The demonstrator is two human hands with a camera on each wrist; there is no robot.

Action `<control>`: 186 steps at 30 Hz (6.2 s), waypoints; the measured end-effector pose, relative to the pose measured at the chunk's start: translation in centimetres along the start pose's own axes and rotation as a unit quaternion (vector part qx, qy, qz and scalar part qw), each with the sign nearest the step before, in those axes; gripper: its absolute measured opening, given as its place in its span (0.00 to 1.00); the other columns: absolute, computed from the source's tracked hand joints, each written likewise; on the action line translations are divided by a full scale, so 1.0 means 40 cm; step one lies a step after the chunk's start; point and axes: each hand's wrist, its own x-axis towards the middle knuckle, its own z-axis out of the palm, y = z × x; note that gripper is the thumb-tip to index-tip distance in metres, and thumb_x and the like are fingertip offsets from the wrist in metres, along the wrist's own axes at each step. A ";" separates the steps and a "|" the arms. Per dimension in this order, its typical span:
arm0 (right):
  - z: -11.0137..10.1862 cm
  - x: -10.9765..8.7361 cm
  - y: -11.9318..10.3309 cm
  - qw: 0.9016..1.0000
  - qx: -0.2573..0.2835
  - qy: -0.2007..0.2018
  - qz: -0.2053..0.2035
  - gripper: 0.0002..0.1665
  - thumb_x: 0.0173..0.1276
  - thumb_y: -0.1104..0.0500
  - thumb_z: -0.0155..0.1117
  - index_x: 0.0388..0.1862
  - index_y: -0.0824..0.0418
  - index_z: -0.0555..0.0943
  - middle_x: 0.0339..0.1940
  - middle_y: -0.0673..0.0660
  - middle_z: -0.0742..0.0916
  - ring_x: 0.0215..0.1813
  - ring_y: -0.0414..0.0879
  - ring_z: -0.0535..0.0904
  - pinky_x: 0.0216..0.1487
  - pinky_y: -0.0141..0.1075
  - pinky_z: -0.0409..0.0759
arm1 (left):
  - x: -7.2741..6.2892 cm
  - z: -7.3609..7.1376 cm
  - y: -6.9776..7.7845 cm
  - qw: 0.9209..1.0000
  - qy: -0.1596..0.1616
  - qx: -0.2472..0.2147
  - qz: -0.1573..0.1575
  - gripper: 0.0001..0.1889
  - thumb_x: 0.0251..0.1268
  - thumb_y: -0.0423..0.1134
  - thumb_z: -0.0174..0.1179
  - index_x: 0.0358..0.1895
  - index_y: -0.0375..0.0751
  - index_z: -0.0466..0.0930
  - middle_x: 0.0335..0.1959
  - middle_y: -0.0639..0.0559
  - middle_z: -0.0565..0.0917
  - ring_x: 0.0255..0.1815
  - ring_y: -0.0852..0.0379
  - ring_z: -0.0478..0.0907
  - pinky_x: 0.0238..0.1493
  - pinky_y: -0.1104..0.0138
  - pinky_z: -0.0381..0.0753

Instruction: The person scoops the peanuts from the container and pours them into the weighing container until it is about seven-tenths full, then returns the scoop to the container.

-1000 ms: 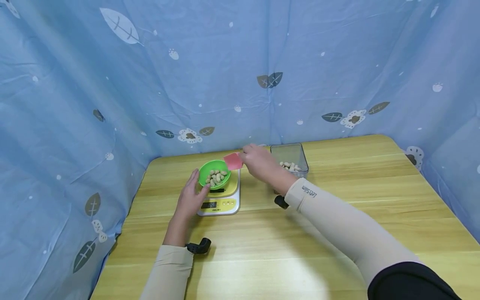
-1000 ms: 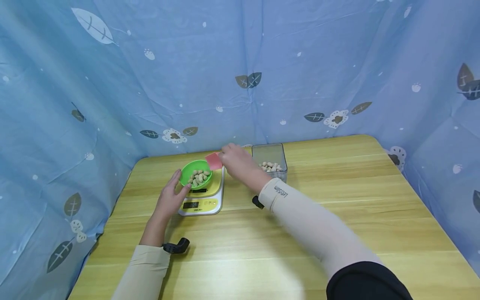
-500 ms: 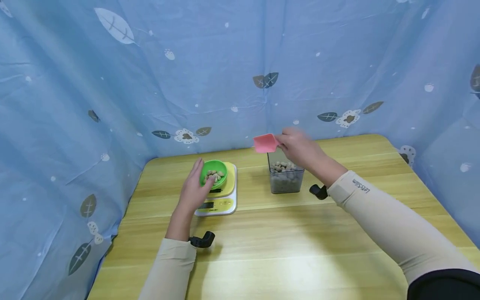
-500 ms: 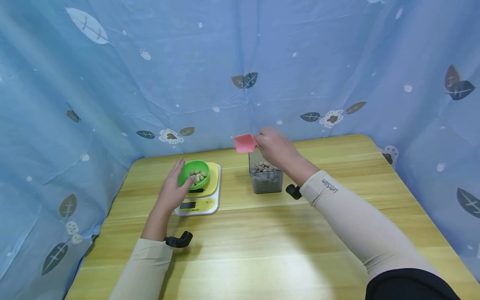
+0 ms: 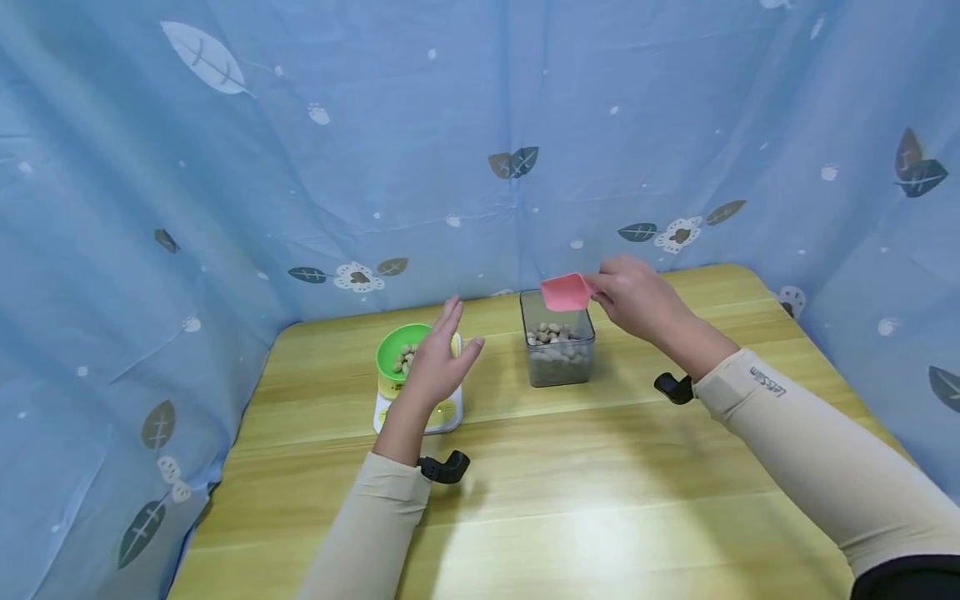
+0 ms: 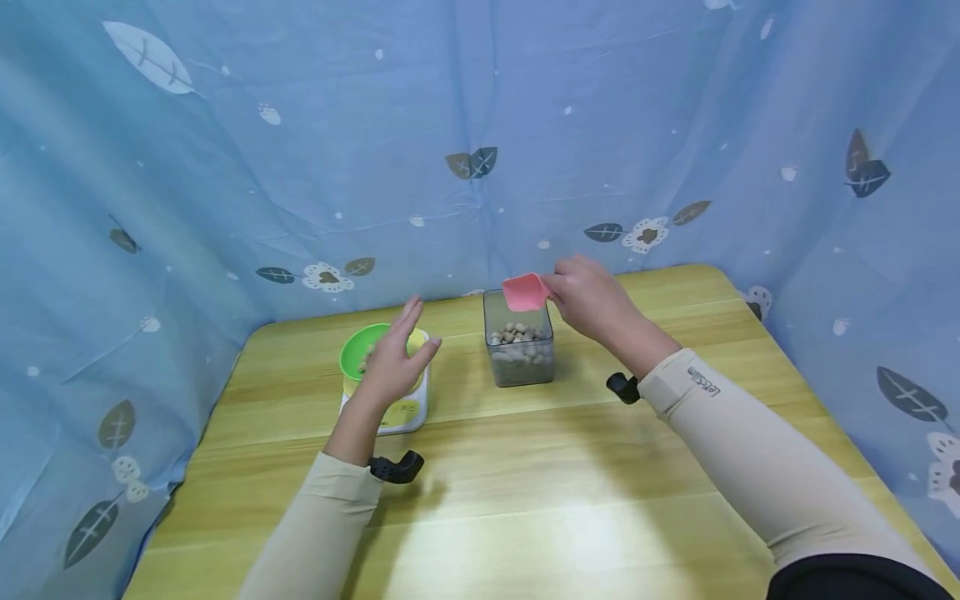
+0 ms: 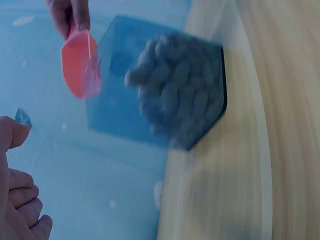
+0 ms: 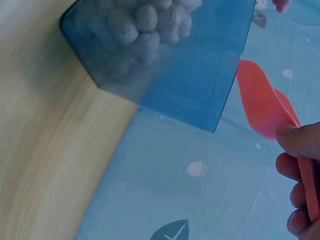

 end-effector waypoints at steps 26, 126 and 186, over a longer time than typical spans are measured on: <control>0.031 0.035 -0.032 0.979 -0.113 -0.155 -0.062 0.11 0.55 0.75 0.69 0.31 0.61 0.88 0.30 0.56 0.85 0.34 0.51 0.75 0.29 0.38 0.71 | 0.076 0.160 0.071 0.996 -0.084 0.012 0.039 0.34 0.76 0.58 0.44 0.79 0.51 0.50 0.82 0.61 0.45 0.80 0.56 0.48 0.78 0.55 0.55; 0.091 0.096 -0.008 0.948 0.067 -0.309 0.018 0.13 0.59 0.75 0.60 0.26 0.61 0.86 0.27 0.55 0.88 0.28 0.46 0.77 0.32 0.38 0.77 | 0.068 0.162 0.088 0.996 -0.077 0.044 0.023 0.38 0.73 0.63 0.46 0.79 0.49 0.51 0.82 0.59 0.46 0.80 0.55 0.48 0.78 0.56 0.56; -0.012 -0.009 0.101 0.902 0.272 -0.276 0.188 0.22 0.73 0.56 0.60 0.61 0.65 0.80 0.53 0.63 0.86 0.45 0.50 0.81 0.45 0.43 0.78 | 0.058 0.168 0.099 0.998 -0.065 0.023 0.015 0.37 0.75 0.60 0.45 0.79 0.46 0.50 0.82 0.56 0.48 0.80 0.53 0.50 0.77 0.55 0.57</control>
